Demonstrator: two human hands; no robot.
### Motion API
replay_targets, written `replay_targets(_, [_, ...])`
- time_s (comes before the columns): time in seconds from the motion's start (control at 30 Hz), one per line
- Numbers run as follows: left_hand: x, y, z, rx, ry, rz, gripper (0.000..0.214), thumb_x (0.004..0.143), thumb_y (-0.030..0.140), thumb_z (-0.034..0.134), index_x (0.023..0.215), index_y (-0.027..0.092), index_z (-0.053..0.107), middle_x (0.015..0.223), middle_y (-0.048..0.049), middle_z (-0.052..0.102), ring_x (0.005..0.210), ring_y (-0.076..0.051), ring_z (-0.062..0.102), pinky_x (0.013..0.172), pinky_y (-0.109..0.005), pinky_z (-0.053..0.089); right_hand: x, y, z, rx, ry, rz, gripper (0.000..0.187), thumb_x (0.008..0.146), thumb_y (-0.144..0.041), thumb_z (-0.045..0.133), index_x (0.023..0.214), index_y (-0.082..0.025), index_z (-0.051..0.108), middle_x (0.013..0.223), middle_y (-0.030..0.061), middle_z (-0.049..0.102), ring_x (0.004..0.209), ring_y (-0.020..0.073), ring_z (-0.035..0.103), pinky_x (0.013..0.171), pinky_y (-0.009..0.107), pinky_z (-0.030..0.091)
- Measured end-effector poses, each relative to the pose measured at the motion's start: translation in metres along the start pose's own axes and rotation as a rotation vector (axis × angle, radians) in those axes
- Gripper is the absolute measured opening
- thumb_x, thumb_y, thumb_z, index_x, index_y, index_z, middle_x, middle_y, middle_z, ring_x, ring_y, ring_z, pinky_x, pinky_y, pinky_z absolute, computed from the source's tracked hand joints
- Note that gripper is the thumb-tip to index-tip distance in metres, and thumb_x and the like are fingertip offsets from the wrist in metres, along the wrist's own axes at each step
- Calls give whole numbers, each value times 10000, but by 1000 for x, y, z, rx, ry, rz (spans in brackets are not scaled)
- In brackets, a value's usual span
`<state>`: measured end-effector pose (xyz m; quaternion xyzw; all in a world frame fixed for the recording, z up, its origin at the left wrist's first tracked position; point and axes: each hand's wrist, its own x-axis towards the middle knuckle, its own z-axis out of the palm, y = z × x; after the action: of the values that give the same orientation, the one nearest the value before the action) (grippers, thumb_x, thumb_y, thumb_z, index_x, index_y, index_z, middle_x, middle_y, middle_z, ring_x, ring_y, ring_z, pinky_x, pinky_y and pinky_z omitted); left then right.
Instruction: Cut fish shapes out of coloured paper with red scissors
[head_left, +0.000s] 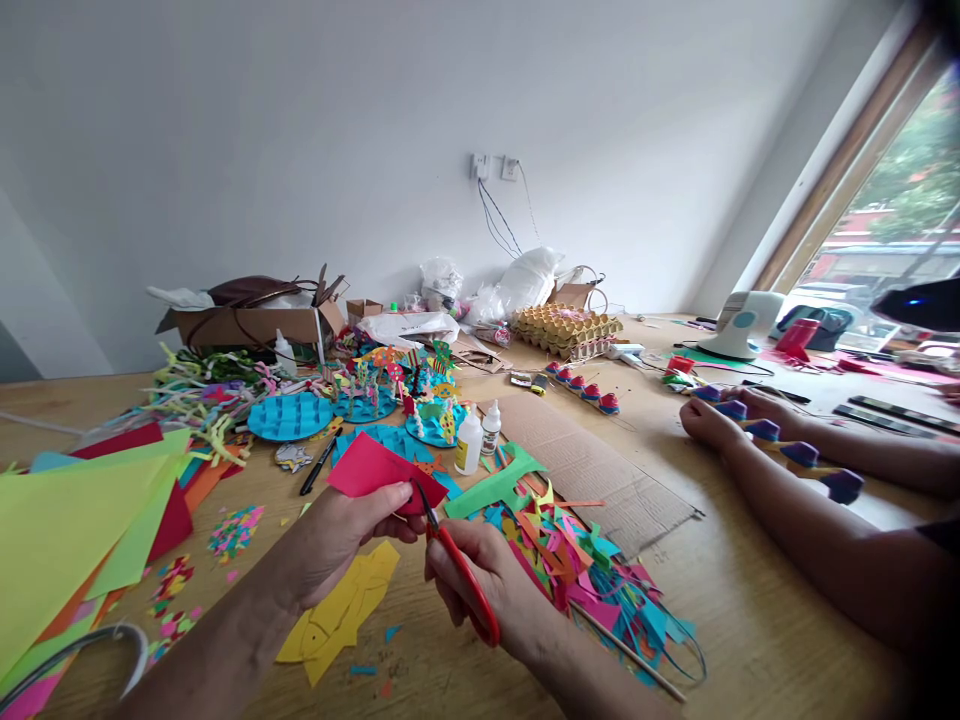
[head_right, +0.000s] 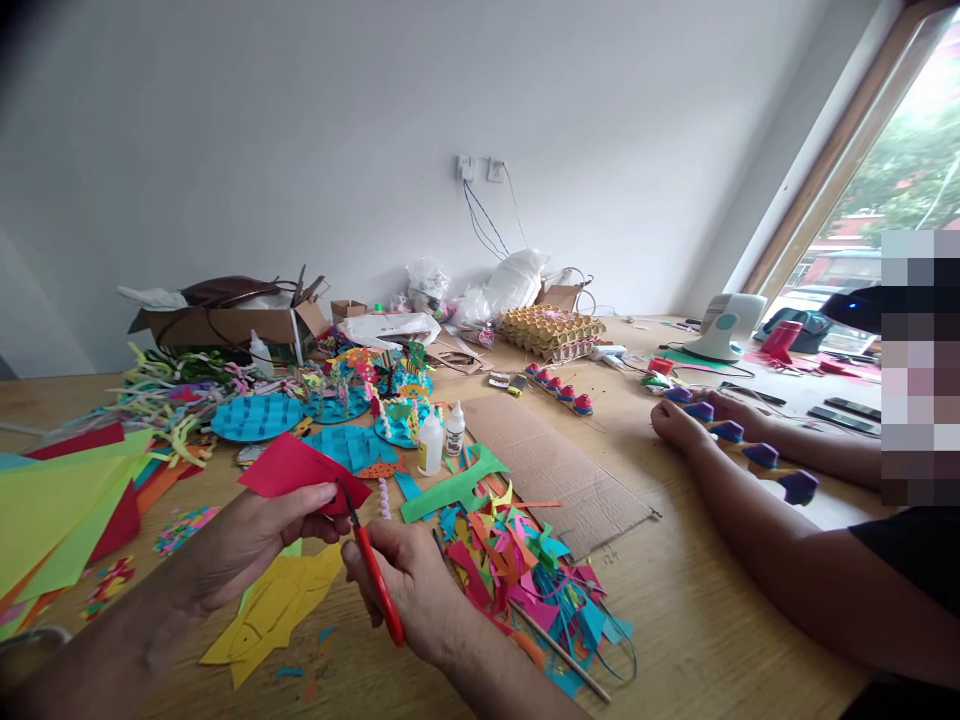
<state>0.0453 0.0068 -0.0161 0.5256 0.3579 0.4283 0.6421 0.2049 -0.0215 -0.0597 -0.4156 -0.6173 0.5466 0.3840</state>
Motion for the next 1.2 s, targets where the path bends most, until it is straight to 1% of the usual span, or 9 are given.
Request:
replay_targets(0.23, [2, 0, -2, 1, -25, -19, 102, 750, 216, 599, 768, 159, 681, 720, -17, 710, 674, -161, 624, 630, -278, 499, 1, 1, 1, 24, -10, -14, 369, 798, -471, 469, 587, -169, 449, 402, -75, 375, 329, 45, 346, 322, 140, 257])
replay_targets(0.37, [2, -1, -5, 16, -42, -37, 123, 759, 218, 580, 769, 154, 685, 718, -21, 711, 675, -163, 631, 627, -270, 493, 1, 0, 1, 28, 0, -1, 334, 798, -414, 462, 568, -174, 435, 405, -77, 367, 324, 43, 340, 312, 136, 272])
replay_targets(0.47, [2, -1, -6, 34, -41, -50, 131, 754, 224, 578, 778, 151, 684, 694, -23, 708, 662, -162, 631, 621, -265, 488, 1, 1, 1, 18, 11, 18, 300, 803, -366, 463, 577, -168, 455, 412, -76, 372, 326, 43, 349, 309, 131, 276])
replay_targets(0.6, [3, 1, -6, 39, -38, -59, 131, 741, 240, 588, 768, 155, 683, 683, -19, 705, 653, -158, 627, 624, -262, 488, 1, 4, 1, 18, 5, 18, 297, 809, -351, 474, 578, -164, 465, 410, -76, 370, 325, 43, 352, 309, 128, 280])
replay_targets(0.7, [3, 1, -7, 44, -39, -63, 138, 741, 252, 592, 774, 158, 687, 690, -20, 706, 661, -160, 627, 627, -263, 489, 1, 5, 0, 23, 0, 14, 315, 809, -381, 491, 585, -160, 475, 404, -75, 380, 322, 44, 355, 307, 129, 270])
replay_targets(0.87, [1, 2, -6, 45, -50, -47, 120, 739, 244, 595, 749, 163, 682, 713, -23, 708, 668, -162, 621, 629, -271, 491, 0, 1, 0, 38, -36, 2, 410, 785, -524, 498, 621, -149, 493, 408, -65, 405, 335, 47, 367, 328, 138, 258])
replay_targets(0.97, [0, 2, -3, 34, -33, -40, 102, 728, 230, 601, 751, 163, 674, 691, -20, 703, 657, -161, 616, 610, -268, 489, 0, -1, -1, 35, -38, 0, 450, 773, -574, 490, 629, -148, 493, 422, -60, 414, 354, 51, 376, 344, 142, 262])
replay_targets(1.1, [0, -1, -2, 21, -18, -28, 97, 736, 222, 596, 748, 160, 669, 693, -19, 700, 660, -164, 617, 608, -271, 492, 0, 1, -1, 24, -37, -1, 454, 779, -580, 480, 631, -150, 491, 421, -61, 411, 360, 53, 371, 350, 146, 262])
replay_targets(1.2, [0, -3, -3, 22, -19, -12, 106, 751, 224, 586, 763, 160, 669, 711, -23, 701, 672, -166, 619, 619, -277, 494, -1, 3, -2, 14, -32, 3, 423, 796, -543, 478, 628, -155, 486, 424, -64, 410, 365, 51, 369, 352, 144, 261])
